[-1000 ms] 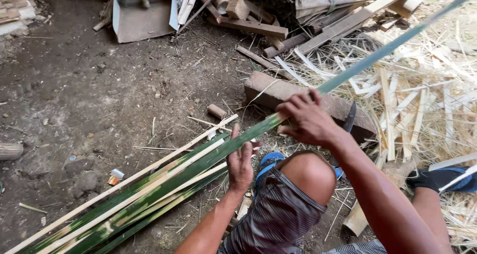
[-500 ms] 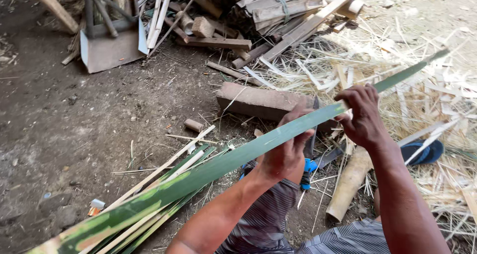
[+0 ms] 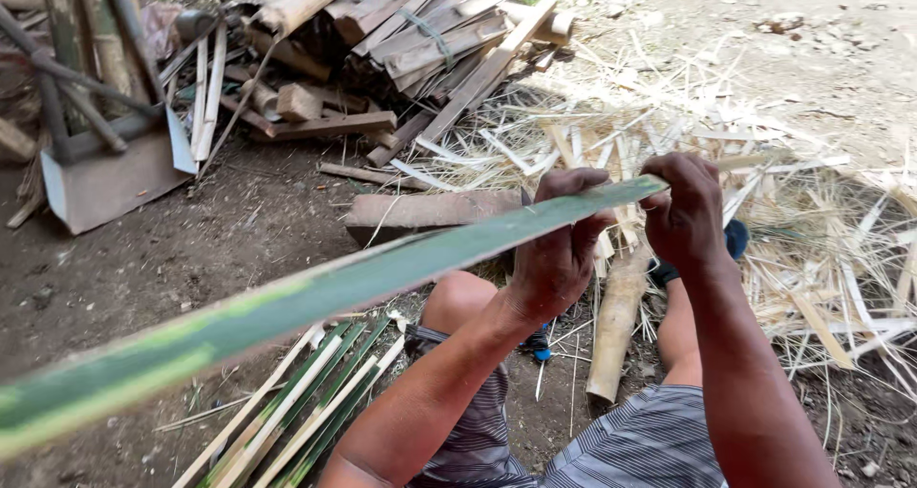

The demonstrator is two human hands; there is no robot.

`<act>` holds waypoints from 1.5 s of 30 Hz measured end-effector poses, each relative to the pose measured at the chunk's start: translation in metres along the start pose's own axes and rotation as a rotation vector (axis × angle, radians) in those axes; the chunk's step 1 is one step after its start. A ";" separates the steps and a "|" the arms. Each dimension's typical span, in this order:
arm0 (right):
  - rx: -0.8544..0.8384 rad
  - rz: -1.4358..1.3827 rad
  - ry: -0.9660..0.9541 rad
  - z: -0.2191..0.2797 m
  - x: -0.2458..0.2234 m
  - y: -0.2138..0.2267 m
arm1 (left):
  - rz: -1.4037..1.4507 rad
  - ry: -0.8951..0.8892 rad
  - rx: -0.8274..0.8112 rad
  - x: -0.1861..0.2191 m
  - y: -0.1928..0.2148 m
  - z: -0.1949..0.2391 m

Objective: The person splits long bamboo strips using a machete, repeatedly striking the material against a wooden block to separate thin slats. The person then gathers the split strips and ties them together with a thin cord.

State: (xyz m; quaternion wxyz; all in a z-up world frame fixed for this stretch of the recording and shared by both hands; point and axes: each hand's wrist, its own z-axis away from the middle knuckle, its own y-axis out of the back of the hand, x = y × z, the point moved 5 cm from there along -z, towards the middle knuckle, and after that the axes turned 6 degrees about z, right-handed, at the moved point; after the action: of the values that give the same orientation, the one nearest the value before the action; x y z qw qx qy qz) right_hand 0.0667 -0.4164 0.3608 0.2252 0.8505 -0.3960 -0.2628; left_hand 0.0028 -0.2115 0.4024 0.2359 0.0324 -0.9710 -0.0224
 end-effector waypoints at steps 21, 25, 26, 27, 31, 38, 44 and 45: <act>-0.291 0.371 -0.329 0.023 -0.009 0.009 | 0.768 0.500 0.178 -0.092 -0.028 0.016; -0.124 0.306 -0.104 0.037 -0.052 0.042 | 0.606 0.591 0.111 -0.113 0.010 0.010; -0.210 0.340 -0.193 0.046 -0.051 0.044 | 0.563 0.625 0.119 -0.121 0.018 0.010; -0.297 0.373 -0.284 0.058 -0.048 0.047 | 0.519 0.660 0.126 -0.128 0.020 0.012; -0.472 0.209 -0.594 0.115 -0.043 0.045 | 0.392 0.689 0.069 -0.135 0.004 0.023; -0.270 0.009 -0.772 0.174 -0.030 0.035 | 0.501 0.966 -0.255 -0.144 -0.079 0.032; -0.294 -0.105 -0.882 0.153 0.046 0.002 | 0.279 0.574 -0.417 -0.052 -0.142 0.162; -0.284 -0.251 -0.939 0.149 0.061 -0.009 | 0.304 0.934 -0.719 -0.049 -0.154 0.211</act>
State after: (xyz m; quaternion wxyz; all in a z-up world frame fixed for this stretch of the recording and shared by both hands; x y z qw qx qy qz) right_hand 0.0124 -0.4856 0.2260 0.1028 0.6428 -0.3096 -0.6931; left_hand -0.0422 -0.3557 0.1838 0.6335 -0.1817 -0.6903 -0.2985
